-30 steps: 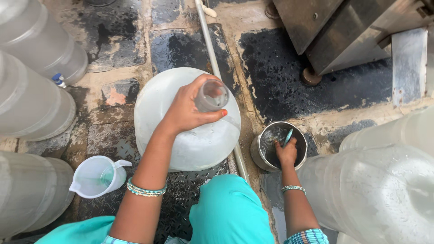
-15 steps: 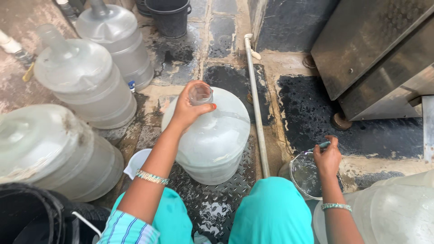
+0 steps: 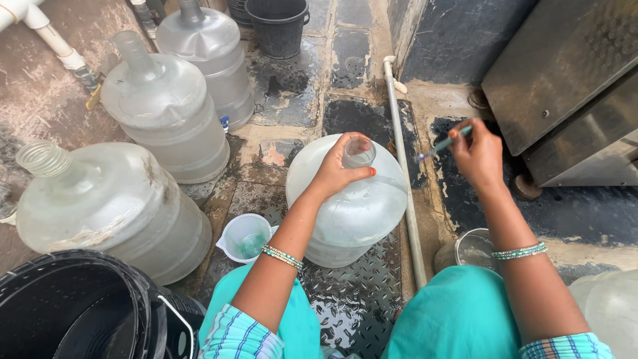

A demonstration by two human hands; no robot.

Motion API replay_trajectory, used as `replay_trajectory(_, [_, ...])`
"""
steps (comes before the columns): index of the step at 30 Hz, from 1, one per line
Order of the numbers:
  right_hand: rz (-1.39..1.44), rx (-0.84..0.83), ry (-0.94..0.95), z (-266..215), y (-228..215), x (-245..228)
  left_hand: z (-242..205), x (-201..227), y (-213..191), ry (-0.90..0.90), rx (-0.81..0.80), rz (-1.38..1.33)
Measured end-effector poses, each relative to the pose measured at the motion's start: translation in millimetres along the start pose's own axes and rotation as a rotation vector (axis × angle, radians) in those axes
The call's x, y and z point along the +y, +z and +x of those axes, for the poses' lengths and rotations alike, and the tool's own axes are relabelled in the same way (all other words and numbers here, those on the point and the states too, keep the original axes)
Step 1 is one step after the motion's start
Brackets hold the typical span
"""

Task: The person cleans large plastic water dispenser jugs by rinsing them with water, scrubbing the interior with a brush, and pouring water in and out to rinse. The person handles multiple jugs sequentially, using a bucket and a small cup to assist with the cleaning process.

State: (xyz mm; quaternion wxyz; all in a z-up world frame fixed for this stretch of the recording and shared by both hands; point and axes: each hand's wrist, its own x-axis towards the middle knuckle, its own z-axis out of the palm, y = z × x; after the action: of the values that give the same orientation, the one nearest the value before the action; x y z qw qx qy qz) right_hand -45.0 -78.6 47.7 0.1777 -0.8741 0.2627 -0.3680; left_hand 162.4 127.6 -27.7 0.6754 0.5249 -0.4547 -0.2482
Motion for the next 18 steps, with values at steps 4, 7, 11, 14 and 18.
replay_trajectory(4, [0.191, 0.103, -0.274, 34.1, -32.6, -68.6, 0.6, 6.0, -6.4, -0.094, -0.061, -0.025])
replay_trajectory(7, [0.214, 0.12, -0.488, 41.3, -50.2, -111.7, -0.6, 4.4, -12.6, -0.086, -0.11, -0.083])
replay_trajectory(11, [0.183, -0.067, -0.551, 40.6, -31.6, -146.5, 1.0, 1.5, -12.7, -0.129, -0.108, -0.149])
replay_trajectory(14, [0.088, -0.221, -0.421, 29.4, 3.1, -155.7, 0.2, 4.8, -10.3, -0.089, -0.116, -0.195])
replay_trajectory(18, [0.173, -0.236, -0.294, 14.3, 34.9, -149.9, -1.8, 16.8, -2.9, 0.122, -0.041, -0.046])
